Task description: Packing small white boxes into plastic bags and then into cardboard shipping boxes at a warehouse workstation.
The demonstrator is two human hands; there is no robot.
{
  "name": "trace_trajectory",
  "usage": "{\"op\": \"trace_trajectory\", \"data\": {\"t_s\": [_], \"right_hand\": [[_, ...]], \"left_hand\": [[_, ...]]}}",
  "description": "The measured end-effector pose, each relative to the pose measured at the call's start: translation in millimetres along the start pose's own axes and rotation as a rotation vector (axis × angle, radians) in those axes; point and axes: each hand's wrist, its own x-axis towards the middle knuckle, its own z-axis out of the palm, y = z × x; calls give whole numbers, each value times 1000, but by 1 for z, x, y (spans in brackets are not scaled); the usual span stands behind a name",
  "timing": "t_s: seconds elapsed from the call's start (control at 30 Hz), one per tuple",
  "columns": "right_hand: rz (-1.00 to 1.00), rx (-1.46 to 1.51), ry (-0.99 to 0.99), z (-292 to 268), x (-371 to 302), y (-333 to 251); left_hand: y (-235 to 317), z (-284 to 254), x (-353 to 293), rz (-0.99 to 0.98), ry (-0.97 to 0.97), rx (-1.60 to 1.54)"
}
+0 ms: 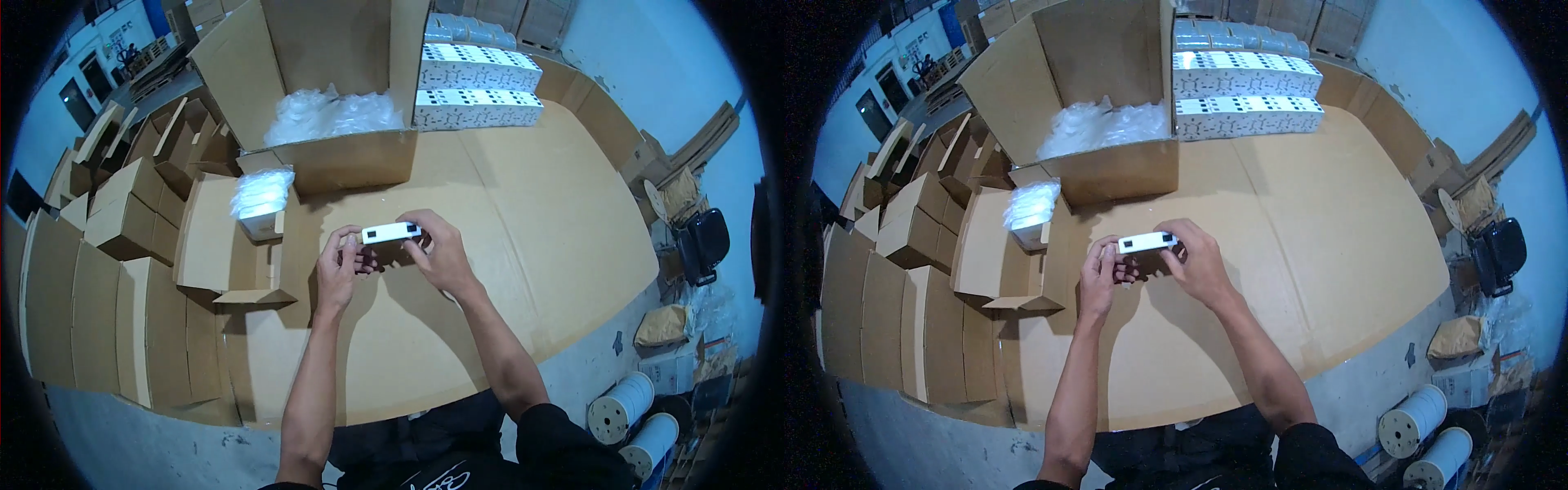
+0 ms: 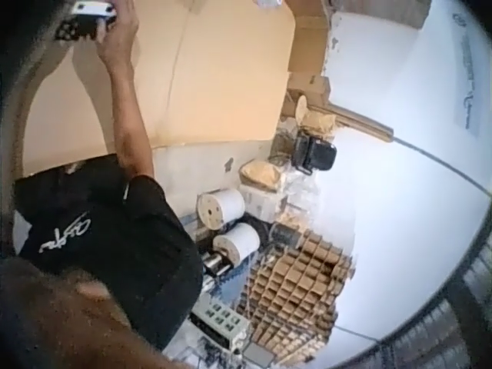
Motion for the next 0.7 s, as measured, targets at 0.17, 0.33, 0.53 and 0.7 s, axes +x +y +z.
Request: {"op": "trace_trajectory", "data": {"t_s": [0.17, 0.33, 0.53, 0.7], "right_hand": [[18, 122, -34, 12, -2, 5], [182, 495, 93, 33, 9, 39], [255, 408, 147, 43, 11, 60], [225, 230, 184, 38, 13, 58]], "left_hand": [[4, -4, 13, 10, 111, 12], [-5, 6, 34, 115, 166, -20], [-11, 1, 47, 187, 112, 12], [-3, -1, 44, 177, 38, 22]]}}
